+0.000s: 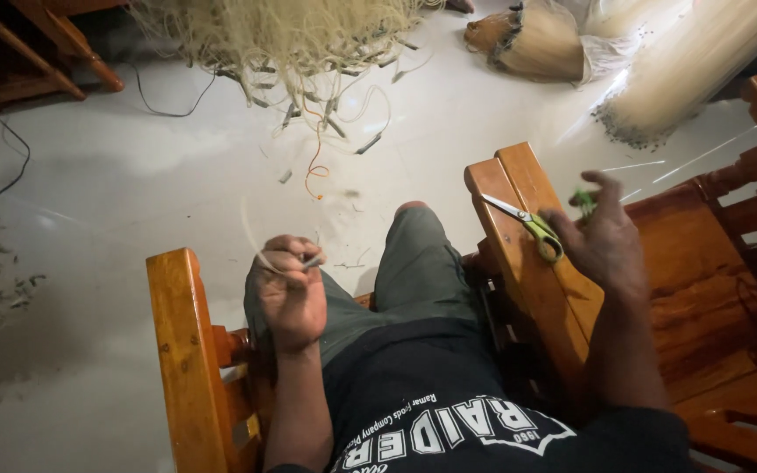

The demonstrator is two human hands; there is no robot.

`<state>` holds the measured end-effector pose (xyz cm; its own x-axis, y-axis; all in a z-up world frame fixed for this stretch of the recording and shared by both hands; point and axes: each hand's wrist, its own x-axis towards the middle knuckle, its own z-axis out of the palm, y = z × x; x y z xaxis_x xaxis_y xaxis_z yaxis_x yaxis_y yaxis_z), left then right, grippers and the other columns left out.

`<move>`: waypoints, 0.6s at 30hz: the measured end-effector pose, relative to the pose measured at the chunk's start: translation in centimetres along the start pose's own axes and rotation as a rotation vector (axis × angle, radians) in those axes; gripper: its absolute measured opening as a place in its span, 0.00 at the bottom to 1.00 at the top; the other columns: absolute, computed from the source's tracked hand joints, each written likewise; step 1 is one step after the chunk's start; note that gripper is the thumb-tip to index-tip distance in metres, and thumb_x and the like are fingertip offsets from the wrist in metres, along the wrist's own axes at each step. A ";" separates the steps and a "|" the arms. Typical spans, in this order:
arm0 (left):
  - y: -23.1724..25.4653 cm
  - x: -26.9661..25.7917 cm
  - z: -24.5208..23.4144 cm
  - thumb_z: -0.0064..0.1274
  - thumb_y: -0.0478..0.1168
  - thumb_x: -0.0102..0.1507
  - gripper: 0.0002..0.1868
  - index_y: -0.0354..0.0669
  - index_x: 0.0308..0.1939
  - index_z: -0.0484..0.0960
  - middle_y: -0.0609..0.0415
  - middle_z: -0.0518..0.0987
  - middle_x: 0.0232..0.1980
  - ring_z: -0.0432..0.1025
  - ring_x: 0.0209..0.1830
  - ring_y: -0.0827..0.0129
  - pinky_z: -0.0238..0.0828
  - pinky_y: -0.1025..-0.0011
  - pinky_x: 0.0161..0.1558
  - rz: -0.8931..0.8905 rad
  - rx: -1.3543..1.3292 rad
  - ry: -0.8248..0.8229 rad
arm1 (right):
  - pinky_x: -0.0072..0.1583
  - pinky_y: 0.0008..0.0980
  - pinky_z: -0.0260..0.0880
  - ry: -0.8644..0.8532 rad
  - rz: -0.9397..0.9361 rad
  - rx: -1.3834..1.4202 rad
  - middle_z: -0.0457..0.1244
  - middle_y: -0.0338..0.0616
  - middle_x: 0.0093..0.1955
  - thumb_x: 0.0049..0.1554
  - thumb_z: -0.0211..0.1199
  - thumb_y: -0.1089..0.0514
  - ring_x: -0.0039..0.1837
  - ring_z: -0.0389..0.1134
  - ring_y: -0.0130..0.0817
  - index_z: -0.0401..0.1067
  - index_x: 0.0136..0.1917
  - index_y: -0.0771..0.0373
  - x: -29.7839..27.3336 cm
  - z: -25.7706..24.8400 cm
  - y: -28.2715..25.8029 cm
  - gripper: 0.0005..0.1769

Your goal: Repairing a fishing net by tying knots with a net needle and cutting excess line with scissors

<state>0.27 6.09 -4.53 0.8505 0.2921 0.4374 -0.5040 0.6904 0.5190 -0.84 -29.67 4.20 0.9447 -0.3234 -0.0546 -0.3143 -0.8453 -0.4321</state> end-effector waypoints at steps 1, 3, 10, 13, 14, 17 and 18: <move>0.0 -0.1 0.5 0.57 0.43 0.64 0.10 0.44 0.36 0.72 0.49 0.70 0.48 0.68 0.47 0.66 0.68 0.70 0.47 0.022 0.169 -0.082 | 0.61 0.60 0.66 0.070 -0.059 0.196 0.64 0.60 0.58 0.63 0.56 0.43 0.59 0.67 0.61 0.51 0.71 0.51 -0.3 -0.3 -1.0 0.28; -0.2 -0.5 1.4 0.54 0.46 0.66 0.13 0.43 0.35 0.70 0.47 0.68 0.49 0.67 0.45 0.66 0.68 0.70 0.48 0.042 0.337 -0.165 | 0.59 0.59 0.66 0.143 -0.114 0.392 0.62 0.62 0.55 0.70 0.48 0.43 0.58 0.67 0.62 0.50 0.65 0.55 -0.2 0.3 -1.7 0.19; -1.6 -0.9 2.8 0.68 0.42 0.56 0.34 0.36 0.57 0.64 0.48 0.74 0.47 0.72 0.44 0.68 0.70 0.69 0.50 -0.199 0.628 -0.379 | 0.51 0.27 0.65 -0.056 -0.368 0.780 0.62 0.46 0.53 0.55 0.49 0.58 0.50 0.64 0.37 0.68 0.50 0.57 -0.7 4.7 -6.5 0.10; -2.3 -1.3 3.3 0.72 0.42 0.51 0.44 0.38 0.62 0.58 0.45 0.75 0.54 0.72 0.51 0.65 0.69 0.66 0.57 -0.219 0.560 -0.443 | 0.64 0.41 0.58 -0.120 -0.749 0.695 0.57 0.55 0.64 0.57 0.51 0.57 0.65 0.59 0.52 0.72 0.53 0.60 -2.7 6.3 -9.4 0.14; -2.6 -1.5 3.1 0.74 0.37 0.47 0.51 0.38 0.64 0.53 0.43 0.74 0.60 0.71 0.56 0.64 0.66 0.63 0.61 -0.224 0.511 -0.466 | 0.71 0.44 0.48 -0.143 -0.890 0.769 0.52 0.57 0.69 0.65 0.48 0.49 0.73 0.50 0.54 0.74 0.61 0.56 -3.5 6.6 -10.7 0.19; -3.6 -3.1 2.4 0.70 0.29 0.51 0.47 0.39 0.63 0.52 0.43 0.77 0.53 0.76 0.49 0.64 0.74 0.64 0.54 -0.275 0.428 -0.393 | 0.74 0.33 0.40 -0.107 -0.996 0.763 0.51 0.46 0.69 0.63 0.55 0.51 0.76 0.44 0.45 0.75 0.62 0.50 -4.3 7.0 -11.7 0.16; -3.2 -2.9 3.1 0.70 0.29 0.51 0.47 0.39 0.63 0.52 0.43 0.77 0.53 0.76 0.49 0.64 0.74 0.64 0.54 -0.277 0.429 -0.391 | 0.74 0.33 0.40 -0.110 -0.994 0.764 0.51 0.46 0.69 0.63 0.55 0.51 0.76 0.44 0.45 0.75 0.62 0.50 -4.4 7.1 -11.7 0.16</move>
<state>-1.11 1.00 -5.19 0.8810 -0.1781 0.4383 -0.3577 0.3556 0.8635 -0.69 -15.37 3.09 0.7556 0.3788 0.5344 0.6360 -0.2290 -0.7370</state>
